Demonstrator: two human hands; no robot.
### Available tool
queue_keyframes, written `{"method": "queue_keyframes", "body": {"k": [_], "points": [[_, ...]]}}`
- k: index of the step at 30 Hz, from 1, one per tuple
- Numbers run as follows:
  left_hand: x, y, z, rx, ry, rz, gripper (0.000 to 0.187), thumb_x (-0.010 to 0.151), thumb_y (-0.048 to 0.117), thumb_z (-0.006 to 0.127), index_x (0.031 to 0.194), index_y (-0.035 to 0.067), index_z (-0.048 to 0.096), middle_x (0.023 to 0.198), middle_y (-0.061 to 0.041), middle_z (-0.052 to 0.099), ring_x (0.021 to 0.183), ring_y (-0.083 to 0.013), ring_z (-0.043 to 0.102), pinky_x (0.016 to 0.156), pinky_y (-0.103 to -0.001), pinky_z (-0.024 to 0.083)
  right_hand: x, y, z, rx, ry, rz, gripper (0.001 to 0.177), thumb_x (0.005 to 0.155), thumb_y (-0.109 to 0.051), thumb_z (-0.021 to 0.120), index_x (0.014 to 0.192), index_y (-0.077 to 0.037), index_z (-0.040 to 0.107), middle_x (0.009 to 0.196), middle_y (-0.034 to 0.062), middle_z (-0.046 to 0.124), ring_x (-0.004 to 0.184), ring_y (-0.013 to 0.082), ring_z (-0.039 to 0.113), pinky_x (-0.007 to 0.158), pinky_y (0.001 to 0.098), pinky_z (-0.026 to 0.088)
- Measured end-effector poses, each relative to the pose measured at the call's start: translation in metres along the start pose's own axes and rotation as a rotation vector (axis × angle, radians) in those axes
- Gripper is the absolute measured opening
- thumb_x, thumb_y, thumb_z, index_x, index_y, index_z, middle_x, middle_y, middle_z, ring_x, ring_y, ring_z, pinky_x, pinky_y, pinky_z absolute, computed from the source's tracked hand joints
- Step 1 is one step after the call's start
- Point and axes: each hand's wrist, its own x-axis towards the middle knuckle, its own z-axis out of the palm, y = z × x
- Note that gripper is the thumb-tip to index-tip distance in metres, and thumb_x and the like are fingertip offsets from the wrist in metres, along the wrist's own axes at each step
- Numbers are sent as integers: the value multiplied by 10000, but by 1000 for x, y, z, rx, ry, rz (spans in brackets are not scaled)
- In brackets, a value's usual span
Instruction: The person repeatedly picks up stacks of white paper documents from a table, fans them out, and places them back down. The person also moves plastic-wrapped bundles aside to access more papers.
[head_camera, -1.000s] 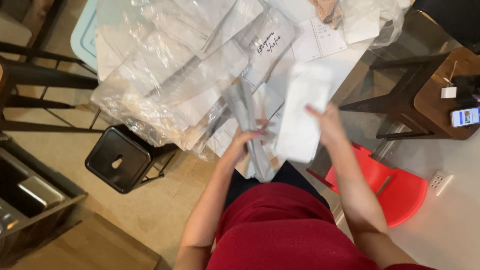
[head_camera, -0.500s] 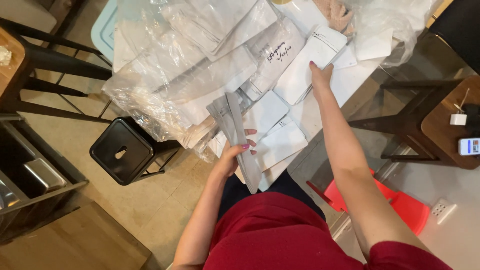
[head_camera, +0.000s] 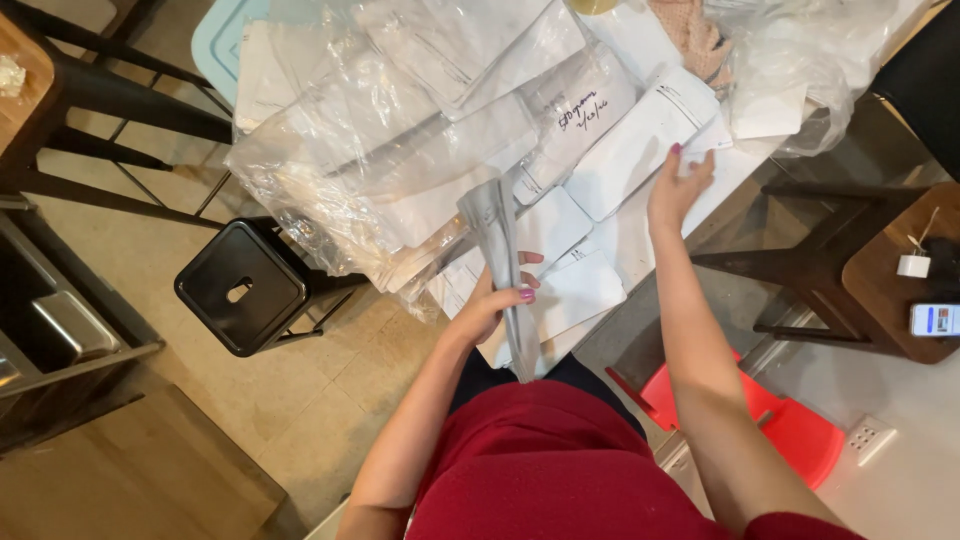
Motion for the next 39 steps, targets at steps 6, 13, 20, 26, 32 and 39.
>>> {"method": "queue_keyframes", "body": {"k": [6, 13, 20, 26, 32, 39], "points": [[8, 62, 39, 535, 224, 22, 1202, 601, 290, 845, 1535, -27, 157, 1459, -370, 371, 1378, -545, 362, 1145, -637, 303, -104, -175, -44, 523, -607, 377, 432, 935, -269, 476, 1301, -56, 560, 947, 103, 671, 724, 180, 690, 525, 236, 565], [4, 145, 24, 1120, -51, 275, 1347, 514, 465, 911, 1574, 5, 219, 1496, -339, 281, 1310, -545, 348, 1097, -674, 290, -154, -184, -41, 631, -581, 292, 511, 916, -53, 721, 1409, -36, 588, 1217, 159, 706, 953, 218, 686, 757, 387, 636], [78, 198, -100, 616, 595, 404, 761, 810, 452, 906, 1328, 137, 447, 1064, -112, 543, 874, -231, 620, 722, -356, 587, -91, -18, -13, 812, -674, 616, 767, 799, 27, 726, 1515, -103, 482, 1318, 175, 661, 1066, 339, 704, 916, 547, 573], [103, 219, -75, 301, 149, 248, 259, 1001, 281, 544, 825, 93, 580, 633, -66, 602, 499, -166, 624, 434, -287, 566, -50, -61, -9, 1013, -1019, 821, 690, 799, -157, 625, 1445, 58, 513, 1315, 269, 639, 1224, 408, 630, 1046, 508, 493], [98, 221, -5, 132, -7, 620, 278, 1030, 355, 479, 905, 114, 535, 790, -113, 666, 639, -210, 701, 487, -271, 608, 10, -130, 18, 1234, -1142, 779, 808, 725, -211, 618, 1433, 155, 485, 1340, 334, 591, 1187, 454, 611, 1055, 526, 480], [89, 146, 48, 489, -244, 413, 83, 1010, 247, 488, 1003, 190, 549, 940, 25, 606, 888, -91, 607, 727, -266, 554, 66, -157, 67, 804, -827, 709, 376, 672, -176, 675, 1024, -54, 722, 945, 62, 770, 856, 229, 733, 786, 317, 596]]}}
